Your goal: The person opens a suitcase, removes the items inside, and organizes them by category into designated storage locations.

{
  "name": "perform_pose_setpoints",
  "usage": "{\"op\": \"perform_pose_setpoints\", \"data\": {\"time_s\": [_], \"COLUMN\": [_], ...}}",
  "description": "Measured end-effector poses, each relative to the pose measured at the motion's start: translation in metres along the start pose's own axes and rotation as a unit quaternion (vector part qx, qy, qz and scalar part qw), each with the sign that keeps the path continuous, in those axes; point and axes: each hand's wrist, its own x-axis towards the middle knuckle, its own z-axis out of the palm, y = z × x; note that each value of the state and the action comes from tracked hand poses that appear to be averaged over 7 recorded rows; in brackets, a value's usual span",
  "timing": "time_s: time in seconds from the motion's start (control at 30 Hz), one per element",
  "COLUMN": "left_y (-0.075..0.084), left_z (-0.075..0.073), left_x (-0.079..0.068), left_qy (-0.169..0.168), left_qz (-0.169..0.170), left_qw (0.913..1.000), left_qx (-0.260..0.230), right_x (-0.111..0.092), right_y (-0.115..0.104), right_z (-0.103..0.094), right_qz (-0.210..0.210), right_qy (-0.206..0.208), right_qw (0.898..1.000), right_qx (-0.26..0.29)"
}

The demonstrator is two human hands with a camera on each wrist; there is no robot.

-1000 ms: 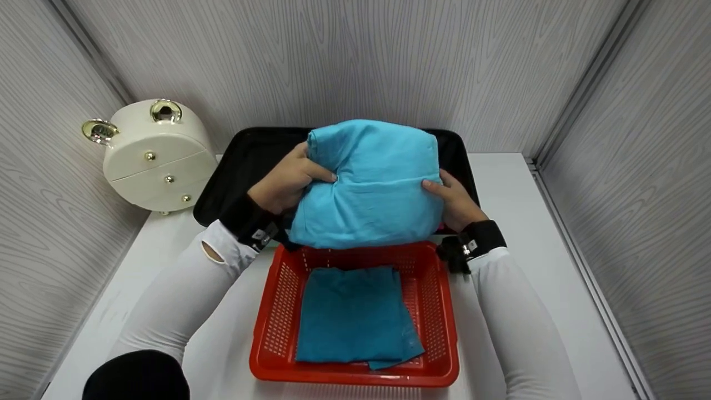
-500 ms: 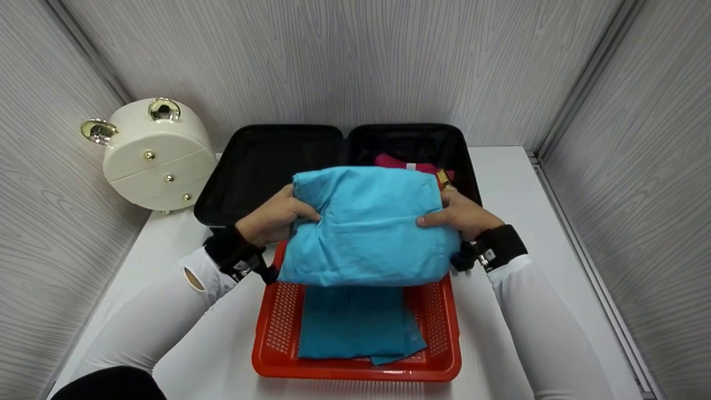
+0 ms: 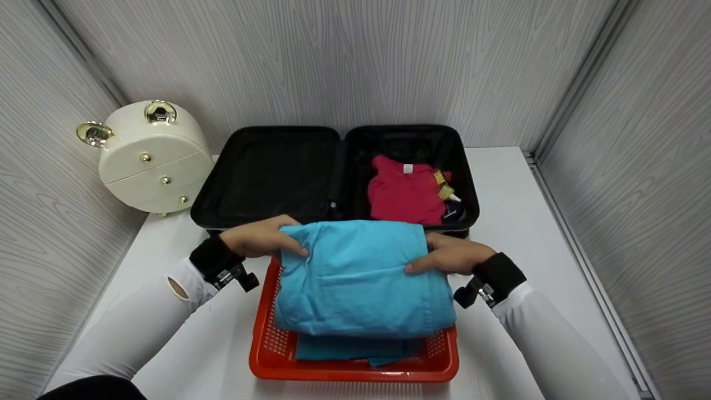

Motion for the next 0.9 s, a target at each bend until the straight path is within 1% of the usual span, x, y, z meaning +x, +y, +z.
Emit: {"op": "perform_pose_setpoints", "data": {"time_s": [0.07,0.13,0.17,0.23,0.3,0.37,0.43,0.5,0.6,0.73,0.8,0.87,0.9], "left_y": [-0.002,-0.004,-0.005,-0.006,-0.006,-0.005,-0.004,-0.003,-0.004,-0.006,-0.007,-0.007,-0.007], "left_z": [-0.002,-0.004,-0.005,-0.004,-0.001,0.003,0.009,0.015,0.025,0.034,0.036,0.039,0.04], "left_x": [-0.001,-0.001,-0.001,0.0,0.002,0.005,0.009,0.013,0.02,0.029,0.034,0.037,0.038], "left_qy": [-0.023,-0.037,-0.041,-0.043,-0.035,-0.02,0.004,0.02,0.03,0.024,0.023,0.019,0.016], "left_qz": [-0.011,-0.027,-0.035,-0.048,-0.058,-0.067,-0.068,-0.072,-0.073,-0.072,-0.073,-0.079,-0.084], "left_qw": [0.9994,0.9971,0.9951,0.9883,0.978,0.966,0.9513,0.9383,0.9201,0.901,0.8897,0.8806,0.8774], "left_qx": [0.025,0.06,0.082,0.139,0.197,0.249,0.3,0.338,0.384,0.427,0.45,0.467,0.472], "right_x": [0.0,0.001,0.001,0.005,0.009,0.014,0.018,0.022,0.029,0.037,0.041,0.044,0.045], "right_y": [0.0,0.0,0.0,0.0,0.0,-0.001,-0.003,-0.005,-0.007,-0.008,-0.008,-0.008,-0.008], "right_z": [0.006,0.011,0.014,0.019,0.024,0.028,0.03,0.032,0.035,0.039,0.041,0.042,0.043], "right_qz": [0.009,0.017,0.023,0.032,0.04,0.045,0.05,0.058,0.078,0.098,0.099,0.103,0.106], "right_qy": [-0.01,-0.026,-0.035,-0.051,-0.06,-0.054,-0.033,-0.01,0.021,0.041,0.043,0.048,0.05], "right_qw": [1.0,0.999,0.998,0.996,0.994,0.992,0.989,0.983,0.968,0.945,0.937,0.933,0.931], "right_qx": [-0.016,-0.036,-0.046,-0.071,-0.086,-0.108,-0.136,-0.175,-0.238,-0.31,-0.331,-0.342,-0.344]}}
